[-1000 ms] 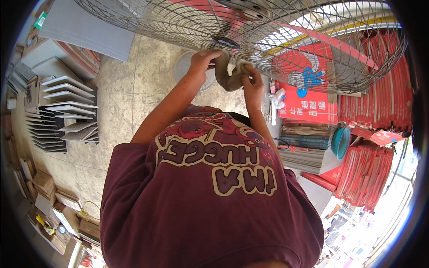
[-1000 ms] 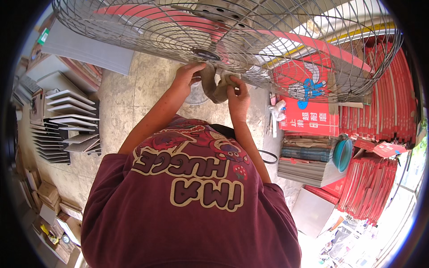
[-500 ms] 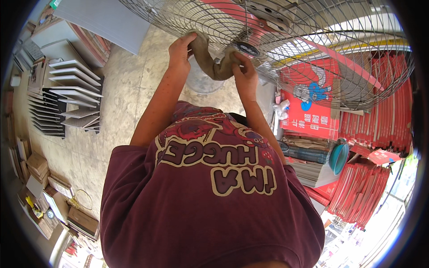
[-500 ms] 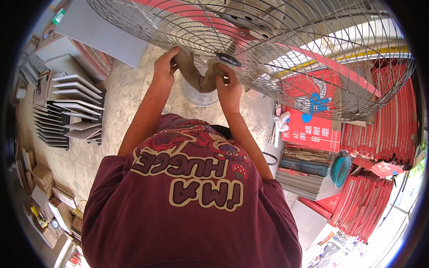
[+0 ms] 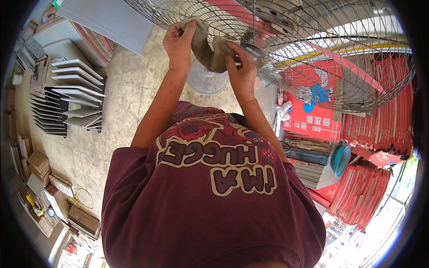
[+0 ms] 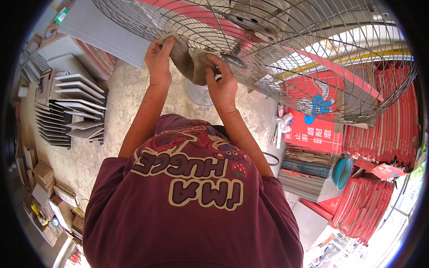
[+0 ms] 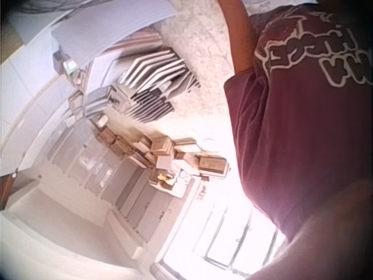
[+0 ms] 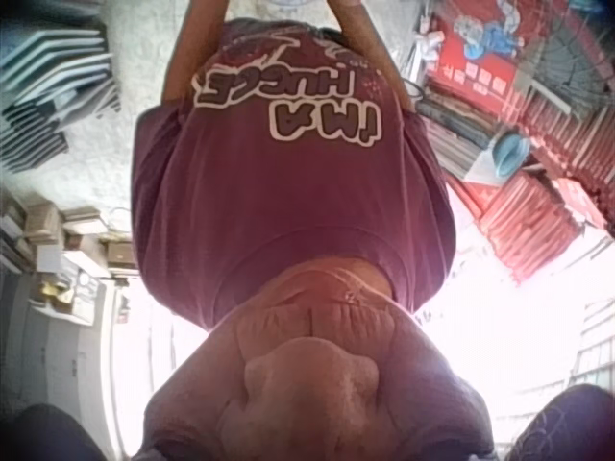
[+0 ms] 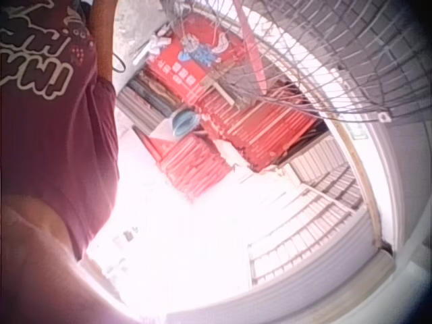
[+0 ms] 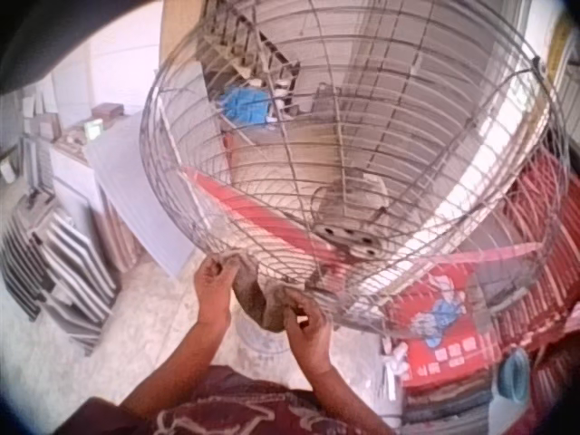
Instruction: The person wipes a large floor fan with a cloth and then wipes several flat building tiles and a piece of glass by hand.
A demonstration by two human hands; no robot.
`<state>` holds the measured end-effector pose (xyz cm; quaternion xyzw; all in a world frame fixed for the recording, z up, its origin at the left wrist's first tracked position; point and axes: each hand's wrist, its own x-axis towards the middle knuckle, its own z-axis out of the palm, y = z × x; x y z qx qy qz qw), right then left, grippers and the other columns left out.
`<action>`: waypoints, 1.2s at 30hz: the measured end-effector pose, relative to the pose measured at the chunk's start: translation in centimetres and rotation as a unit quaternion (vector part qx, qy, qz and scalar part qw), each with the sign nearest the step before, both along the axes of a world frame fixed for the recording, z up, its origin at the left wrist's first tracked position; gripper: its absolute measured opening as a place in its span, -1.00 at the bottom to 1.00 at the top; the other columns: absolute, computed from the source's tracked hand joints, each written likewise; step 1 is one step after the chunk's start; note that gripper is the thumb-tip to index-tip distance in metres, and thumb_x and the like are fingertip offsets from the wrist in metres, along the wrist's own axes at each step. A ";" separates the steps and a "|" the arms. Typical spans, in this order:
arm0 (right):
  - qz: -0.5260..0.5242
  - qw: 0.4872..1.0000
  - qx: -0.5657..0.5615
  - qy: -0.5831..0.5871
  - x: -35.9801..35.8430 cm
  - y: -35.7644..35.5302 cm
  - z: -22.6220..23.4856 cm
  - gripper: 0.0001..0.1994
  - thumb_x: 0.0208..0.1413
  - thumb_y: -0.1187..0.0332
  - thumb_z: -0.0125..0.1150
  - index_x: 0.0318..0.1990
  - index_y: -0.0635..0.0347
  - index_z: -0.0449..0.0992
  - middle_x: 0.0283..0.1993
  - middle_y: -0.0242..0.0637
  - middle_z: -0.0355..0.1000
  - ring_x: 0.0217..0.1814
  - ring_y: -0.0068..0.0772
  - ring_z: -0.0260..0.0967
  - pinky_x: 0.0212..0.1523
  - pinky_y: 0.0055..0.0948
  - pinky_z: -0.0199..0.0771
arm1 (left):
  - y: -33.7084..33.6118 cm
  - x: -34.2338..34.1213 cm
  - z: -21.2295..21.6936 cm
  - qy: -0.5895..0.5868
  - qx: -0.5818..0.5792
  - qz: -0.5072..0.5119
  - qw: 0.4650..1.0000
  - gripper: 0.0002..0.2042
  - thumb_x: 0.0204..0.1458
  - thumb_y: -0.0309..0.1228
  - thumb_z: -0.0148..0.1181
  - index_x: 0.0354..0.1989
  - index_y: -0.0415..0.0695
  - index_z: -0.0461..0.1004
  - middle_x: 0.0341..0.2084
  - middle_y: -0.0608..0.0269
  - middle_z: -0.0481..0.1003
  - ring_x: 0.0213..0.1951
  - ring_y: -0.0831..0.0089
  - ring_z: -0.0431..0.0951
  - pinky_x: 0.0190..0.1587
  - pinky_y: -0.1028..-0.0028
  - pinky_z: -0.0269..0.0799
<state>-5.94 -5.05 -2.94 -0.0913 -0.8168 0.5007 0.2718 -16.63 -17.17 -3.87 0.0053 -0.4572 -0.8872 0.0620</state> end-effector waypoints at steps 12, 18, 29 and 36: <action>-0.045 0.991 -0.124 -0.030 4.5 6.0 -4.6 -0.70 -0.01 0.58 0.06 -0.06 0.21 0.44 -0.18 -0.40 0.44 -0.32 -0.68 0.34 -0.30 -0.67 0.34 | 4.3 3.2 -4.6 -0.042 -0.039 -0.058 0.997 -0.84 -0.07 -0.42 0.24 -0.44 -0.24 0.41 -0.54 0.41 0.40 -0.50 0.73 0.30 -0.47 0.68 0.20; -0.106 0.983 -0.145 -0.032 7.0 7.3 -3.2 -0.69 0.02 0.57 0.06 -0.02 0.24 0.41 -0.17 -0.40 0.43 -0.30 -0.71 0.31 -0.29 -0.71 0.30 | 6.1 5.5 -3.3 -0.058 -0.088 -0.128 0.986 -0.83 -0.08 -0.49 0.25 -0.39 -0.29 0.41 -0.52 0.34 0.45 -0.50 0.70 0.36 -0.48 0.67 0.26; -0.043 0.994 0.072 0.071 6.0 4.1 5.6 -0.72 -0.06 0.59 0.10 -0.14 0.14 0.49 -0.32 -0.39 0.41 -0.39 -0.63 0.30 -0.50 -0.66 0.29 | 6.6 7.8 3.1 0.200 -0.170 -0.084 0.961 -0.86 -0.12 -0.59 0.21 -0.36 -0.24 0.43 -0.51 0.46 0.43 -0.47 0.76 0.34 -0.43 0.71 0.26; -0.081 0.992 0.078 0.050 4.8 4.2 4.5 -0.75 -0.07 0.57 0.10 -0.19 0.15 0.52 -0.34 -0.38 0.42 -0.47 -0.64 0.29 -0.55 -0.66 0.26 | 6.3 4.9 0.5 0.114 -0.136 -0.079 0.981 -0.86 -0.16 -0.51 0.27 -0.49 -0.25 0.40 -0.65 0.46 0.37 -0.57 0.76 0.26 -0.55 0.68 0.21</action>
